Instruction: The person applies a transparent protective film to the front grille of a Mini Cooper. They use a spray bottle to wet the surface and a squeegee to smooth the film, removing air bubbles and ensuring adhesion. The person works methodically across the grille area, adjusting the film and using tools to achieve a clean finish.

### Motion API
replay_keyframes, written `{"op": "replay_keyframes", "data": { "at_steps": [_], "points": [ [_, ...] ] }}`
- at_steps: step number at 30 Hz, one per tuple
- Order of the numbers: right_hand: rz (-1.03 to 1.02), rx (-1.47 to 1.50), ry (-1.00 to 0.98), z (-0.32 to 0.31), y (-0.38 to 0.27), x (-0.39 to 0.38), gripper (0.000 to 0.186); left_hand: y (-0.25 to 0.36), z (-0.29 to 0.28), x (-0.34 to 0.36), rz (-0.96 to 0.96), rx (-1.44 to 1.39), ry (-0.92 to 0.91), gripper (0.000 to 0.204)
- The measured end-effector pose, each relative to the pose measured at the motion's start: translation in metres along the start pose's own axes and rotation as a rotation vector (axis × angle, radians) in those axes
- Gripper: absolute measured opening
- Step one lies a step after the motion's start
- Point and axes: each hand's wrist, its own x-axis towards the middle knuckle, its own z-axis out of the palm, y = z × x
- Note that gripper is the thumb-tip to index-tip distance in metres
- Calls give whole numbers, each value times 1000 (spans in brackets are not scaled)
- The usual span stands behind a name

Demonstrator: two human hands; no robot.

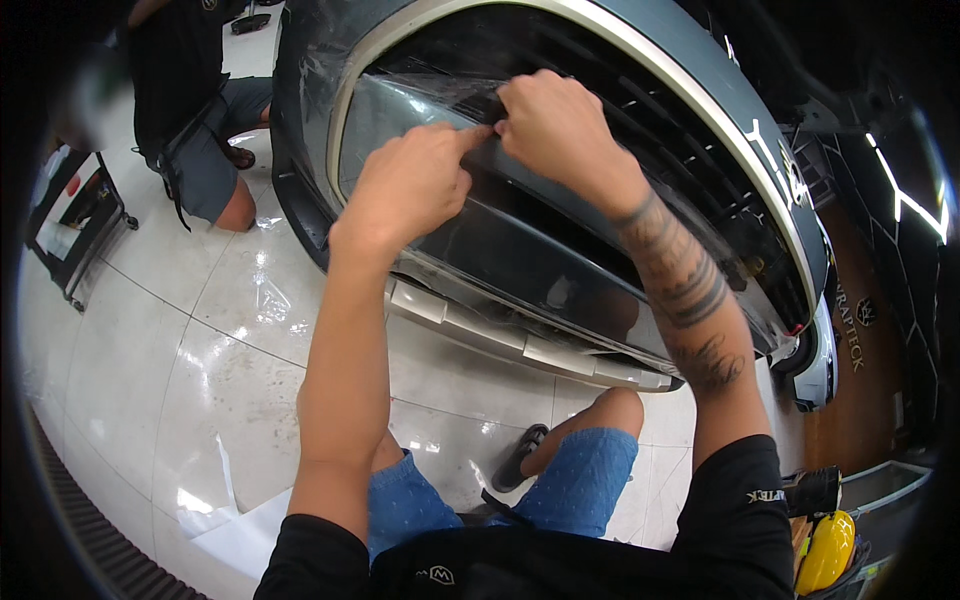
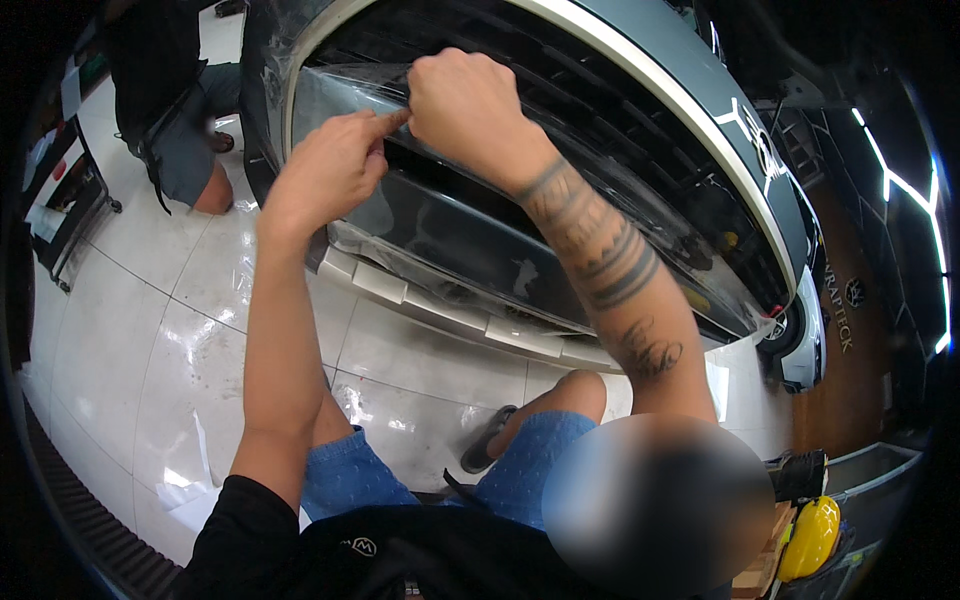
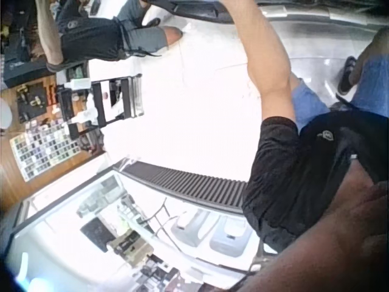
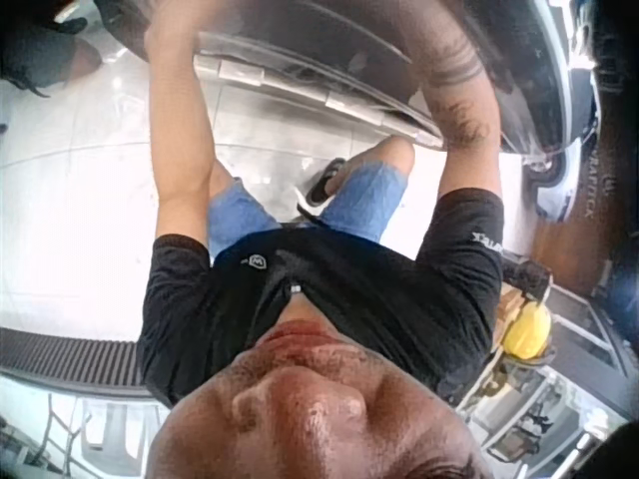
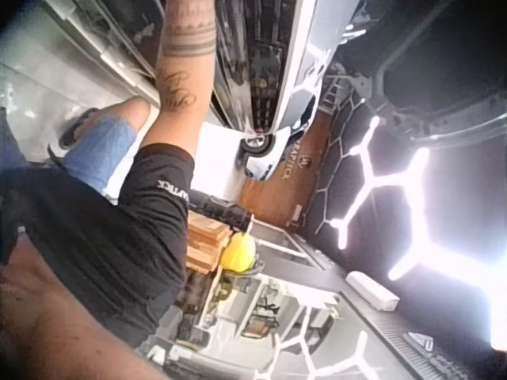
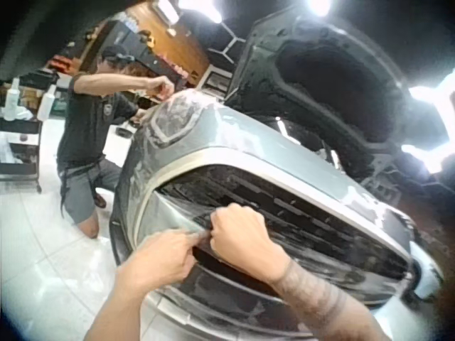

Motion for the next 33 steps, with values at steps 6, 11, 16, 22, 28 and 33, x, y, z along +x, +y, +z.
{"op": "replay_keyframes", "data": {
  "at_steps": [6,11,16,22,28,33],
  "points": [
    [-29,23,-249,-18,-5,31,20,18,1,2,-184,124,-96,48],
    [-30,120,-142,-19,10,-8,16,19,6,2,-201,152,-88,56],
    [73,30,-88,-21,42,-72,16,20,4,2,-193,190,-125,60],
    [251,6,-212,-43,94,-163,15,20,4,5,-161,218,-129,58],
    [326,-22,-171,-49,140,-235,17,26,5,11,-178,318,-172,57],
    [366,-79,-183,-54,163,-285,18,16,9,11,-160,354,-157,57]
  ]
}}
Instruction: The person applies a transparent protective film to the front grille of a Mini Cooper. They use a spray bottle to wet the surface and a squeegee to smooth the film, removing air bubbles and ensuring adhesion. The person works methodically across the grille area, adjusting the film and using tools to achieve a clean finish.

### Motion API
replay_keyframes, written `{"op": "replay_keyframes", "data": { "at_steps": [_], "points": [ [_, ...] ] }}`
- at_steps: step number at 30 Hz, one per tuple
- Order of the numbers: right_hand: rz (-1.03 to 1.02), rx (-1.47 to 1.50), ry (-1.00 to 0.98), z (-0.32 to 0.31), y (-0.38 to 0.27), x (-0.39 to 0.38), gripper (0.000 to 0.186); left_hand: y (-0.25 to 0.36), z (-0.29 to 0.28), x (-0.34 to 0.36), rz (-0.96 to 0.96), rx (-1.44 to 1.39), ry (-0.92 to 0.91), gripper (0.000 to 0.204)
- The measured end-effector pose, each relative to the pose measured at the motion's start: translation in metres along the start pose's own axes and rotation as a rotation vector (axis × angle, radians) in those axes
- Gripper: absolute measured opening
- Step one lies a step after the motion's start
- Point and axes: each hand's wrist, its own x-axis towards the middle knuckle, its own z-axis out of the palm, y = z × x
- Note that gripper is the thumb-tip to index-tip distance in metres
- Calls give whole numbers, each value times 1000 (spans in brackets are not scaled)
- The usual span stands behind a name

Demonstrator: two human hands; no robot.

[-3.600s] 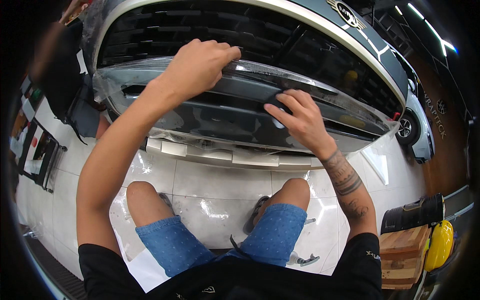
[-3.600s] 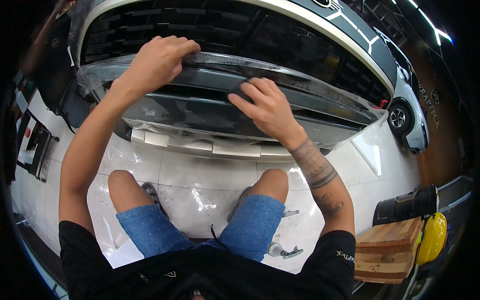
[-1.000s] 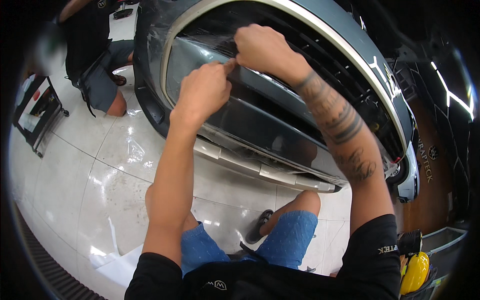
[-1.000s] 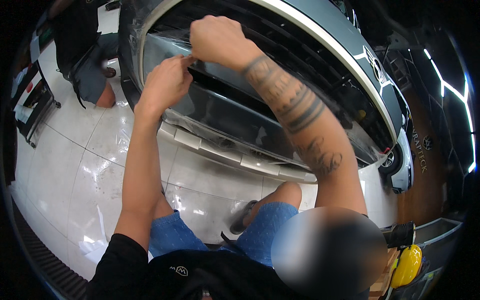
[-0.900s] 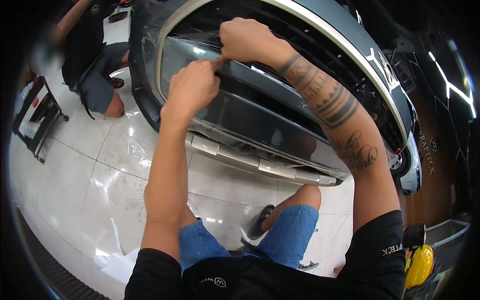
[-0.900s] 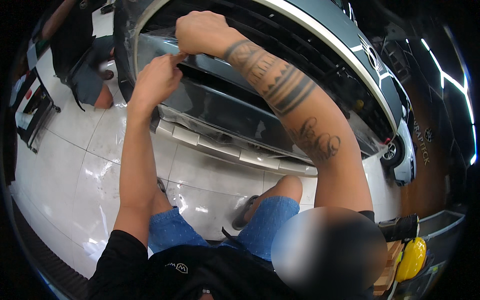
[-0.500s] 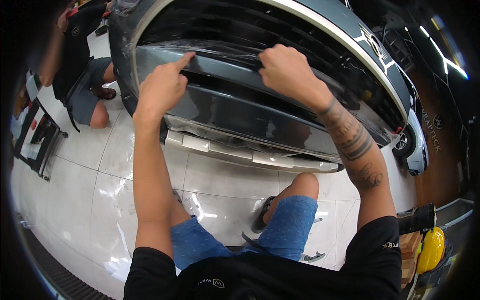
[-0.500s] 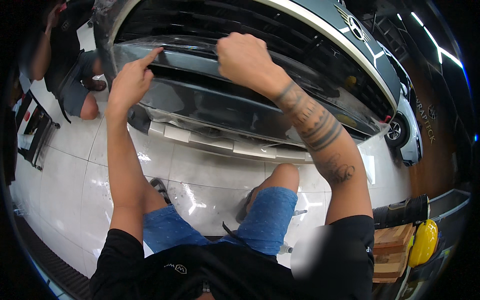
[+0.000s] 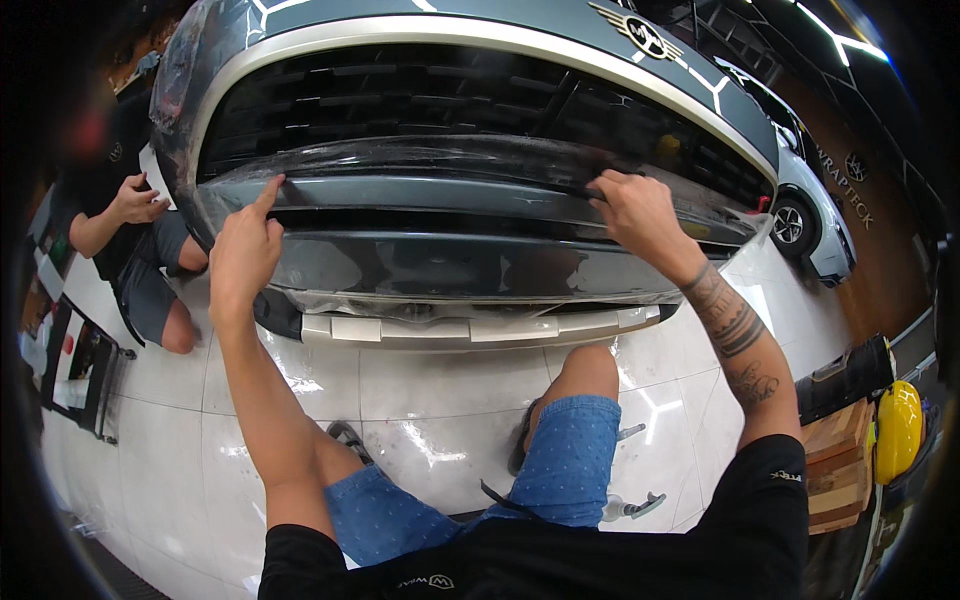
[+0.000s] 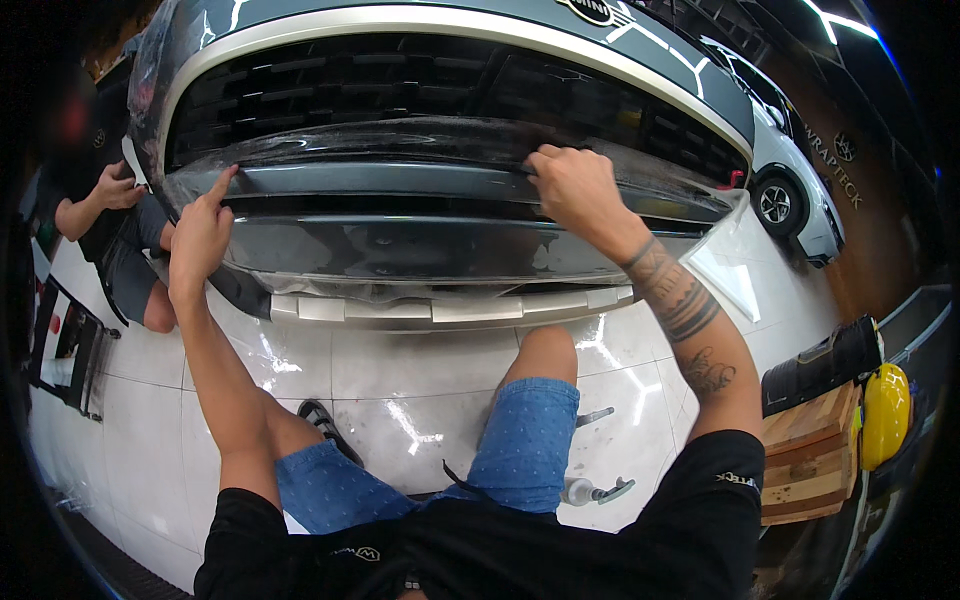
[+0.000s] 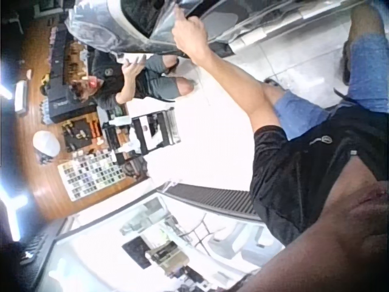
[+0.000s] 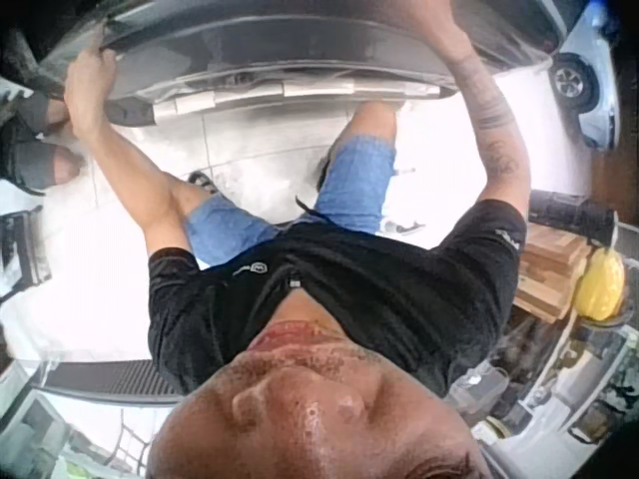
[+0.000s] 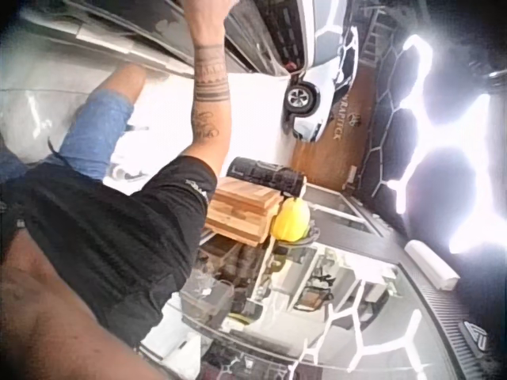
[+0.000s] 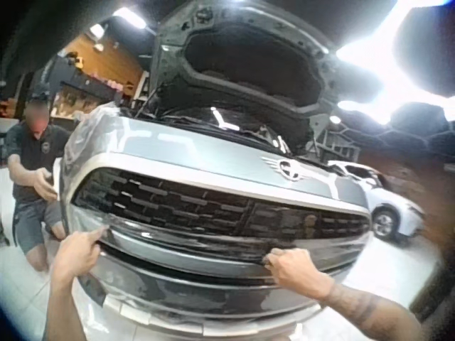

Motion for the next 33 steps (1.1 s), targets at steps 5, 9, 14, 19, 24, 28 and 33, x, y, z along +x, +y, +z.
{"op": "replay_keyframes", "data": {
  "at_steps": [5,9,14,19,24,28,33],
  "points": [
    [-24,184,123,-2,33,-37,23,13,-3,-2,-18,33,-50,57],
    [-271,289,204,10,2,-30,43,18,-7,-4,-16,33,-56,57],
    [-392,292,331,27,-48,11,42,13,-7,-7,4,24,-36,56],
    [-424,323,381,32,-89,48,34,20,-9,-8,-19,-66,-40,57],
    [-283,328,363,30,-110,58,44,9,-4,-7,57,-107,32,56],
    [-281,342,396,28,-111,66,48,11,-7,-3,40,-133,10,55],
    [-462,479,383,31,-82,57,40,13,-9,-4,30,-139,12,55]
  ]
}}
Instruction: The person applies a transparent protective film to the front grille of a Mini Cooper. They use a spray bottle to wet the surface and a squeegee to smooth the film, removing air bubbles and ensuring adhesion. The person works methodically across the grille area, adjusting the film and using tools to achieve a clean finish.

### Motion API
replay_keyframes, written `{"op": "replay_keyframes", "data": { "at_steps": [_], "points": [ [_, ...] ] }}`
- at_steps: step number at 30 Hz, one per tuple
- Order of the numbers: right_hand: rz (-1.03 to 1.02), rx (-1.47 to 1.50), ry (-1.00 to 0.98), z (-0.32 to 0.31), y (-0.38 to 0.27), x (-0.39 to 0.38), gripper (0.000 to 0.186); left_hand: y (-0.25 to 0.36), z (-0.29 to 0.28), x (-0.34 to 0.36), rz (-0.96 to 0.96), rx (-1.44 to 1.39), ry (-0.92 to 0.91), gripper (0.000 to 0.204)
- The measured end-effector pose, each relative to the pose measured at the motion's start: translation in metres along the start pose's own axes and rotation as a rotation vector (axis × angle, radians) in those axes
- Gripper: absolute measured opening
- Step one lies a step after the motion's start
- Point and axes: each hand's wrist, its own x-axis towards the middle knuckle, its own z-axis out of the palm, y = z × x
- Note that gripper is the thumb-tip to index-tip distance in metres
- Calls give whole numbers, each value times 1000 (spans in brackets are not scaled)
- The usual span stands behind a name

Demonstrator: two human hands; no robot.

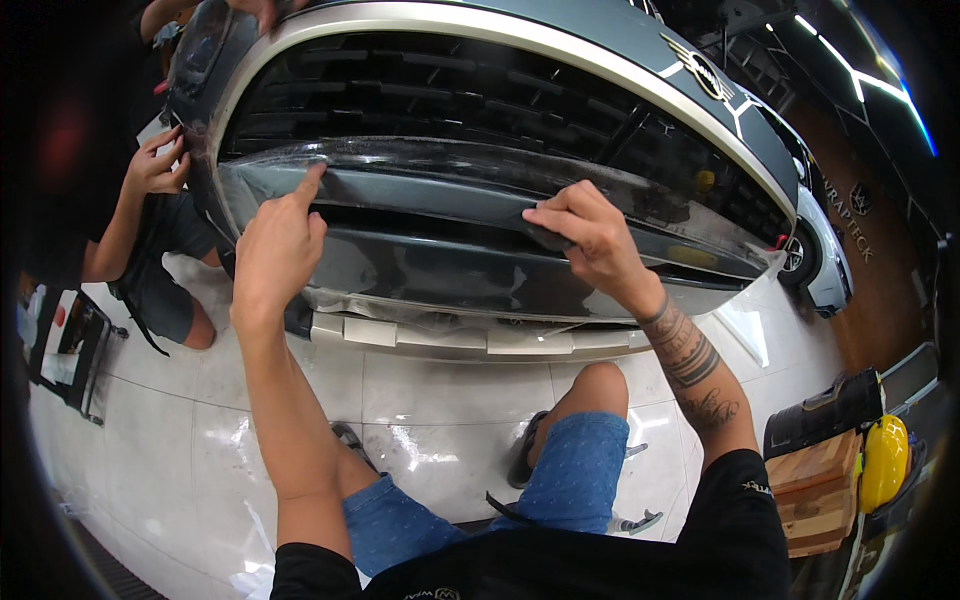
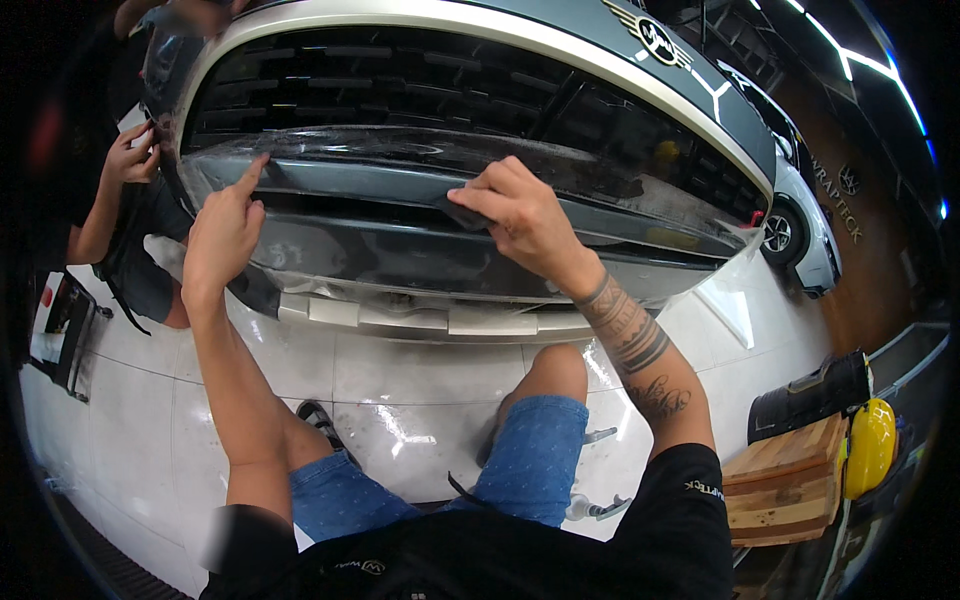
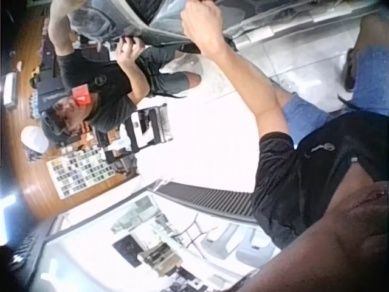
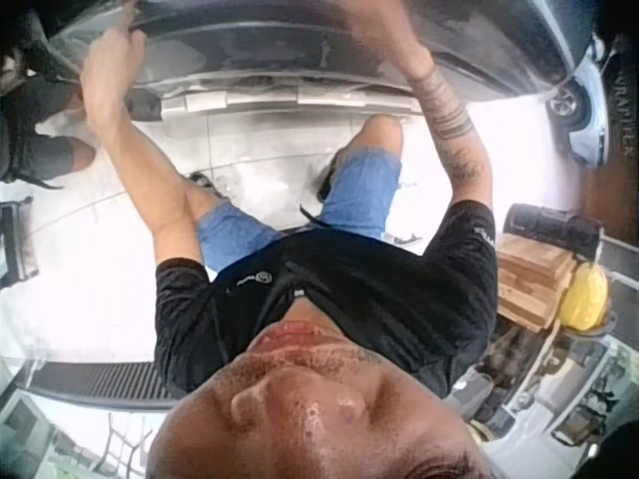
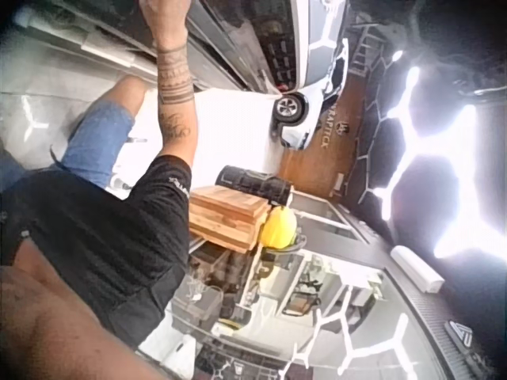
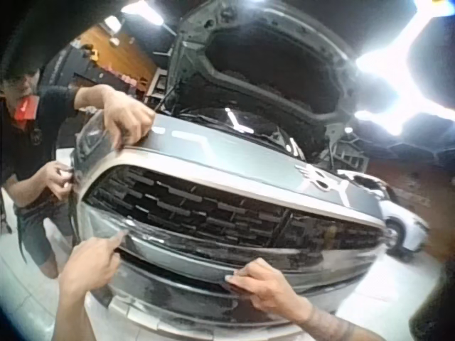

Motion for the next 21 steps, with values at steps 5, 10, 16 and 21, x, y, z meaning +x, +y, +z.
{"op": "replay_keyframes", "data": {
  "at_steps": [5,10,16,21],
  "points": [
    [80,-172,-33,14,-19,20,34,3,0,-2,-4,19,-4,55],
    [126,-53,66,21,-16,28,38,3,0,-1,8,8,-18,55],
    [38,-66,-8,30,-26,46,22,2,1,-2,8,-16,-2,55],
    [225,83,-11,31,-17,58,12,-3,-1,-3,27,-28,13,56]
  ]
}}
